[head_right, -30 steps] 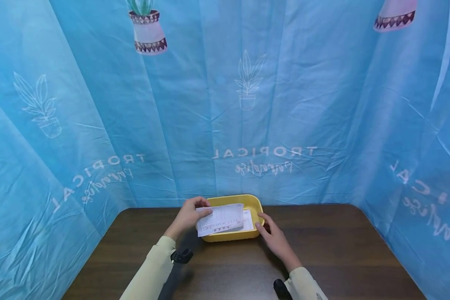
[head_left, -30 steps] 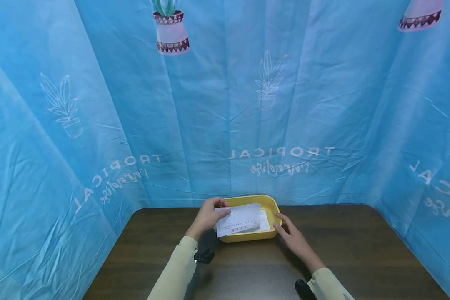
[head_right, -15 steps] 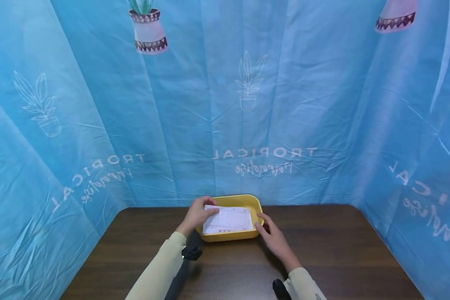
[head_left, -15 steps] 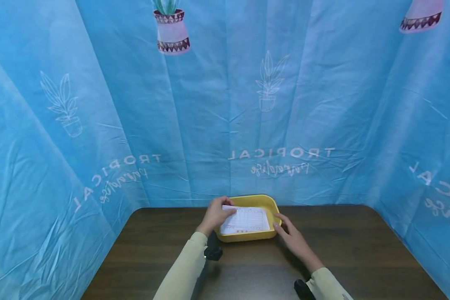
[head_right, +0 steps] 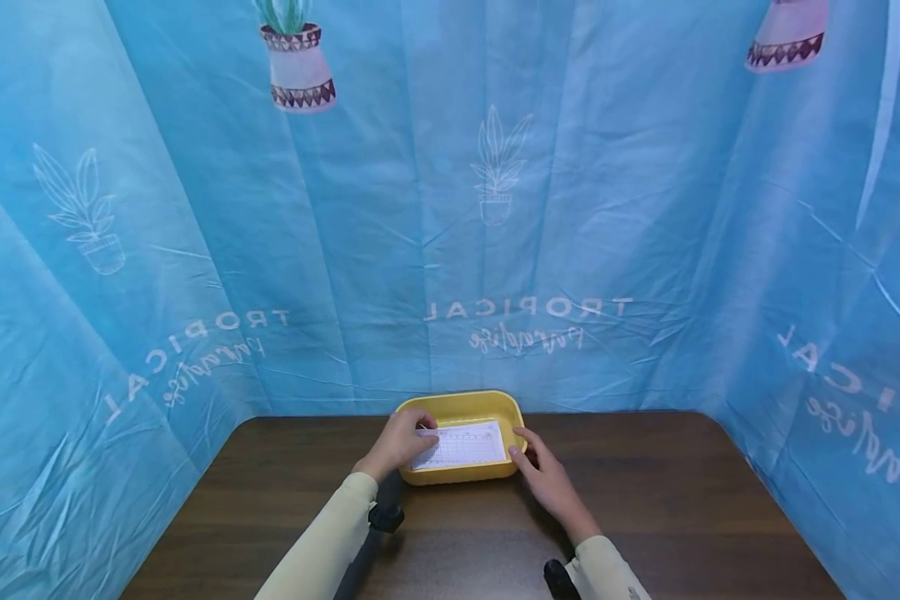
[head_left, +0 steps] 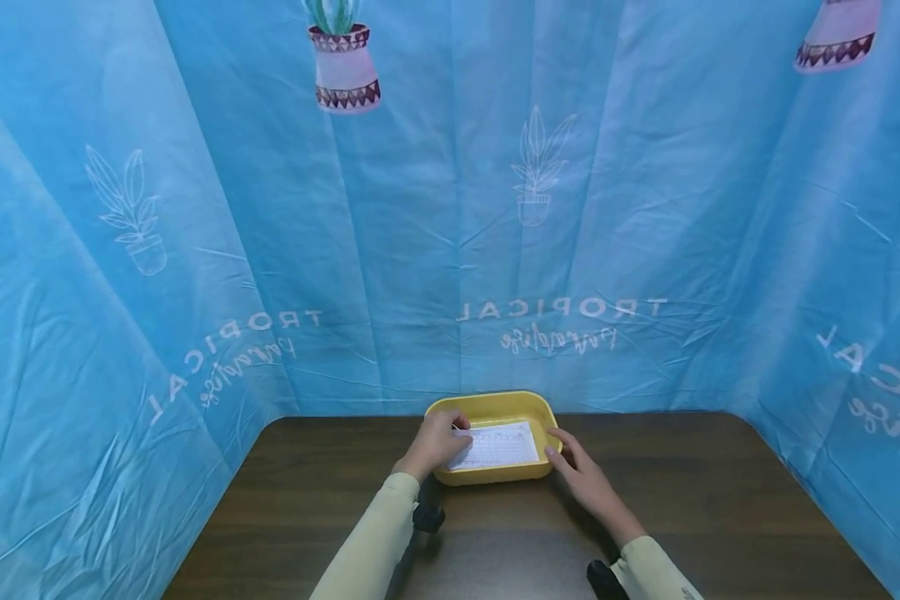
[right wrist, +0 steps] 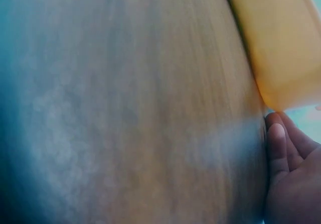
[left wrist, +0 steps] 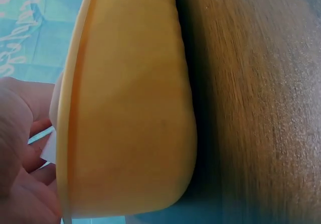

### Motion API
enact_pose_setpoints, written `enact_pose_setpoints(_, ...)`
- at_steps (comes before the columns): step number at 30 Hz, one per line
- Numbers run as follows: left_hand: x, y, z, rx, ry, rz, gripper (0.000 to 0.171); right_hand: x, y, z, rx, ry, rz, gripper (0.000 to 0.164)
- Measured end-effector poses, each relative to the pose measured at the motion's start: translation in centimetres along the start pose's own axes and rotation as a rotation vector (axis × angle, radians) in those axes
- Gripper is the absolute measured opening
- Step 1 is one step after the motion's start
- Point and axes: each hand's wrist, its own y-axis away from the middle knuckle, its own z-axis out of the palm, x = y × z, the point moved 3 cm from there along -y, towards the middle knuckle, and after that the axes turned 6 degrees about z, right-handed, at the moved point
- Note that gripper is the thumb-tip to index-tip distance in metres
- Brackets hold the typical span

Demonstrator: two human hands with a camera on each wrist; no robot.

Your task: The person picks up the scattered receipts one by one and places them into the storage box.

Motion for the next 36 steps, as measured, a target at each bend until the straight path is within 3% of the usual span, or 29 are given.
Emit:
enact_pose_setpoints(4,0.1,0.0,-0.2,0.012,-0.028,0.006,0.014,0.0,-0.2,-0.2,0.009,0.014,0.002,0.049)
enact_pose_setpoints(9,0.0,0.2,-0.3,0.031,0.002,0.016,0.023,-0.1,-0.7,-0.3,0.016,0.03,-0.006,0.049)
enact_pose_setpoints(16,0.0,0.9,-0.4,0.068,0.018,0.029,0.027,0.1,-1.0,-0.1,0.011,0.025,-0.006,0.049)
enact_pose_setpoints(20,0.4,1.6,-0.9,0.104,-0.017,0.063,0.032,0.0,-1.1,-0.3,0.012,0.028,-0.014,0.05)
enact_pose_setpoints(28,0.7,4.8,-2.3,0.184,-0.101,0.158,0.043,0.1,-1.2,-0.6,0.005,0.034,-0.024,0.052)
enact_pose_setpoints(36,-0.6,8.7,-3.8,0.168,-0.191,0.104,0.055,0.2,-1.1,-1.8,-0.036,-0.084,-0.001,0.056)
